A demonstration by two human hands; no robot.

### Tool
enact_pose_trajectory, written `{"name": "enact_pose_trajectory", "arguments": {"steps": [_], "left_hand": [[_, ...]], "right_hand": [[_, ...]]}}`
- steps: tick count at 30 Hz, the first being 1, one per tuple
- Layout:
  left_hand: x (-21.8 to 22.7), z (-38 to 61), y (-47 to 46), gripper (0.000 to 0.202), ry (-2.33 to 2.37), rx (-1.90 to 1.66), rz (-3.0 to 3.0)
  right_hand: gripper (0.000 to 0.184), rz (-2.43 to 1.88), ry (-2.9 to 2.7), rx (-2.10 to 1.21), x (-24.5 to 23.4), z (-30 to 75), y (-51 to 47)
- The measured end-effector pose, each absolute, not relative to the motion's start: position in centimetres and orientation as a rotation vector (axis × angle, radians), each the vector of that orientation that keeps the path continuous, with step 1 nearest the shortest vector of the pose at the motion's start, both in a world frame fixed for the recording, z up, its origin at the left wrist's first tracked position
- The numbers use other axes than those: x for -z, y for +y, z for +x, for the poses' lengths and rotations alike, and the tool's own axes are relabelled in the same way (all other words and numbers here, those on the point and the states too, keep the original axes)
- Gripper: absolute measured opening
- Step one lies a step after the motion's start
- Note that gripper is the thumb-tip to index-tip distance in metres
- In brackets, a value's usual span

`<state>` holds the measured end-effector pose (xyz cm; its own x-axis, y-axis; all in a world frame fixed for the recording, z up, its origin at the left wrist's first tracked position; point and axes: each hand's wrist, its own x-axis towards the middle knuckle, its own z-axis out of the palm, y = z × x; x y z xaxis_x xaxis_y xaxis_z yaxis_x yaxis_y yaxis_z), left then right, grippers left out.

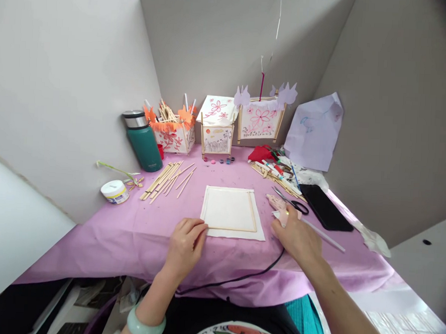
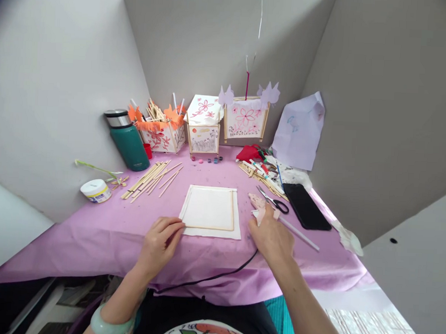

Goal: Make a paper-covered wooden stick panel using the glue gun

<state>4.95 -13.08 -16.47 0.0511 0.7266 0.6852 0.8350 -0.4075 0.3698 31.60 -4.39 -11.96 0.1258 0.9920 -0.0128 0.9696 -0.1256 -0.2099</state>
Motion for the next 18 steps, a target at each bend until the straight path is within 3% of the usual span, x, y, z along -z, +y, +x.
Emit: {"name": "enact_pose_trajectory", "arguments": {"steps": [6, 9, 13, 18], "left_hand": [[16.7, 3.5, -13.5, 0.021, -1.695, 1.485, -2.021], [16.5, 3.4, -13.5, 0.017, -1.707, 1.417, -2.080], [16.8, 3.5, -13.6, 0.016, -1.681, 1.249, -2.159], [17.3, 3.6, -13.8, 0.018, -1.663, 1.269, -2.111]], "right_hand": [[0.069, -2.108, -1.892, -0.008, 11.2, 31.1, -6.4], [0.070, -1.873, -1.718, -0.073, 9.9, 31.1, -7.3], [0.066, -1.404, -1.295, -0.409, 8.3, 31.1, -8.1], [0.051, -1.108, -1.128, -1.183, 8.3, 31.4, -8.9]]}}
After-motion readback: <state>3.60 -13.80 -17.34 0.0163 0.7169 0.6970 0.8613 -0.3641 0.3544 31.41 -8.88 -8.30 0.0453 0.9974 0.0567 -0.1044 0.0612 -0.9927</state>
